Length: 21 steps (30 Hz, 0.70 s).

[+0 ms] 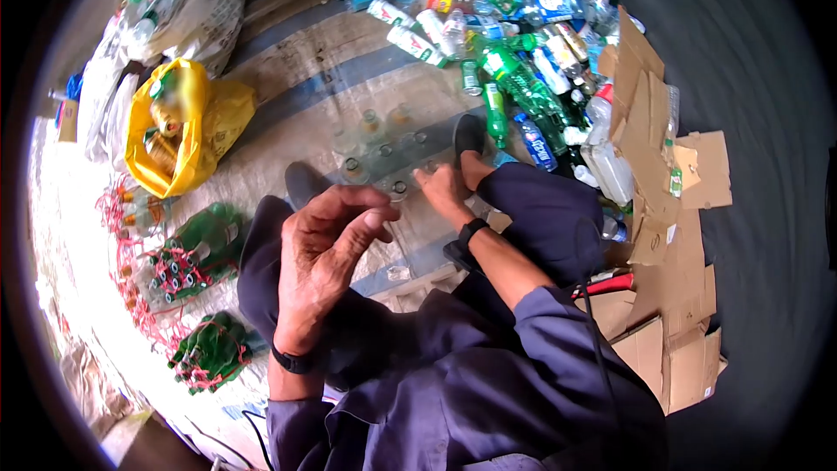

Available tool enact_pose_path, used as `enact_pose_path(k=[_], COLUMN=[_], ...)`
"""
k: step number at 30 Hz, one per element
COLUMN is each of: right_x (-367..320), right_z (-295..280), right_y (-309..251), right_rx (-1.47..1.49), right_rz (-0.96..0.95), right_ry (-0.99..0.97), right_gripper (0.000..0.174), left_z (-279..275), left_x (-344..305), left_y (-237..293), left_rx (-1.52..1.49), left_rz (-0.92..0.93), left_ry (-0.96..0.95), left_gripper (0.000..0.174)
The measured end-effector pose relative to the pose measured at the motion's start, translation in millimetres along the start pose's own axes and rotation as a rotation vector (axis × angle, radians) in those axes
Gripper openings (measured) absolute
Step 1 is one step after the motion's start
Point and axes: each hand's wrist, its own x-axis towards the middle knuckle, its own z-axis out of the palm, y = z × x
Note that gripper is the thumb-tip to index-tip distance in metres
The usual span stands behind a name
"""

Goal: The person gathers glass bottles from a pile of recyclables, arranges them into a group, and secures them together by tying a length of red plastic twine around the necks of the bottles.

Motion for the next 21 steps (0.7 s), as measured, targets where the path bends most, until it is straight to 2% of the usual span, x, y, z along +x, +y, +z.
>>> enact_pose_path(k=[1,2,5,7,8,10,12,14,16,18,19,21], right_x=[8,10,18,22,22,16,6,-19,-30,-39,-43,-52], right_z=[20,26,42,47,46,43,45,20,12,6,-6,-29], right_y=[25,33,62,76,78,80,86,56,41,31,23,4], right_rx=[-0.027,-0.006,-0.021,-0.02,-0.017,-0.094,-0.304,-0.231,-0.274,-0.27,-0.264,-0.279], right_rz=[-0.087,-0.065,-0.073,-0.067,-0.065,0.011,-0.152,-0.071,-0.102,-0.234,-0.227,-0.336], right_ry=[0.062,0.073,0.111,0.016,0.028,-0.221,-0.294,-0.287,-0.336,-0.4,-0.391,-0.532], right_gripper=[0.048,0.052,0.048,0.055,0.055,0.039,0.03,0.026,0.028,0.031,0.031,0.033], left_z=[1,3,8,10,11,14,15,20,22,24,24,24], left_x=[1,2,5,8,9,12,16,19,25,29,31,36], left_y=[0,0,-2,-5,-6,-8,-11,-11,-13,-13,-15,-20], left_rx=[0.028,0.054,0.109,0.134,0.135,0.165,0.183,0.206,0.257,0.276,0.281,0.294], left_rz=[0.002,0.004,-0.002,-0.001,0.004,-0.025,-0.024,-0.048,-0.003,-0.006,-0.006,0.03], left_ry=[-0.006,-0.015,-0.029,-0.033,-0.044,-0.036,-0.052,-0.01,-0.02,-0.013,-0.025,-0.015], left_gripper=[0.018,0.019,0.02,0.02,0.02,0.022,0.022,0.022,0.022,0.023,0.023,0.023])
